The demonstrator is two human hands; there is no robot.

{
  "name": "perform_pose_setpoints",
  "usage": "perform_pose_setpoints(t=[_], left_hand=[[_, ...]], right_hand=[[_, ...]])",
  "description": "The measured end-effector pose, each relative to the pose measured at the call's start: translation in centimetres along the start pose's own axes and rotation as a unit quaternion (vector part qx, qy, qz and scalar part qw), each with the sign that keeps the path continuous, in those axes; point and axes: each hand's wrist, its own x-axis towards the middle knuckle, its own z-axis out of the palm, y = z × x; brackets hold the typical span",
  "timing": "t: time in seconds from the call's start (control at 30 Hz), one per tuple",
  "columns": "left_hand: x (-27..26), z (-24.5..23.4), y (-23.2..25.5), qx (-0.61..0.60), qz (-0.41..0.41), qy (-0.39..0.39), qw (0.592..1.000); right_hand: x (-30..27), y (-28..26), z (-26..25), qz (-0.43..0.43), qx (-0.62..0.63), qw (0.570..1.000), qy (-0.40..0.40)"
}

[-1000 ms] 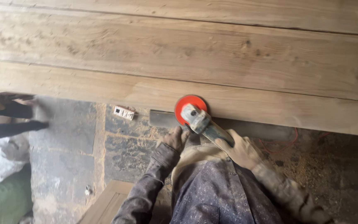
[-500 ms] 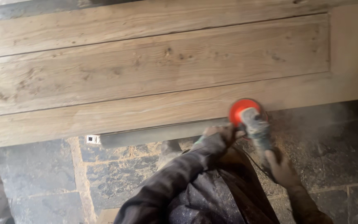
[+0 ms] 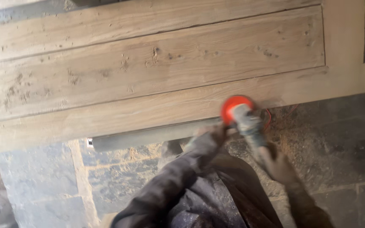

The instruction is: The person uses an electric sander to smooth the surface of a large wooden board. The sander is moved back and forth across the wood, generating sawdust as the surface is refined.

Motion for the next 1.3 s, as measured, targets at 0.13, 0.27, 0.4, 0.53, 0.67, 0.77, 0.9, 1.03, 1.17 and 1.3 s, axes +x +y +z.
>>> perform_pose_setpoints(t=[0.13,0.27,0.4,0.53,0.67,0.77,0.9,1.03,1.17,1.3], left_hand=[[-4.2,-1.2,-4.5,0.034,-0.146,0.101,0.984],[-9.0,-4.1,-9.1,0.005,-0.292,0.064,0.954],[-13.2,-7.2,-12.5,-0.045,-0.328,0.185,0.926],[-17.4,-9.9,-17.3,-0.07,-0.422,0.154,0.891],[-23.3,-13.1,-23.0,-0.029,-0.395,0.234,0.888],[-28.3,-16.7,-27.9,0.077,-0.313,0.195,0.926],[-32.5,-20.6,-33.6,-0.033,-0.425,0.145,0.893],[-34.1,-22.3,-37.3,0.064,-0.393,0.192,0.897],[-32.9,-20.7,-39.4,0.106,-0.211,0.236,0.943],[-27.0,-15.0,-39.6,0.021,-0.339,0.207,0.918]], right_hand=[[0.2,-8.0,4.7,-0.121,-0.152,0.981,0.024],[0.4,-17.3,8.9,-0.157,-0.165,0.973,-0.025],[-0.9,-25.2,13.1,-0.212,-0.184,0.957,-0.07],[-1.5,-31.1,18.8,-0.238,-0.231,0.938,-0.096],[-2.1,-37.2,26.2,-0.227,-0.276,0.925,-0.129],[-2.8,-42.2,32.4,-0.224,-0.286,0.92,-0.147],[-3.1,-47.7,39.3,-0.192,-0.309,0.912,-0.189],[-2.9,-49.4,42.6,-0.199,-0.301,0.915,-0.181],[-1.6,-48.5,41.7,-0.228,-0.151,0.937,-0.218],[-0.9,-45.0,37.1,-0.18,-0.307,0.927,-0.119]])
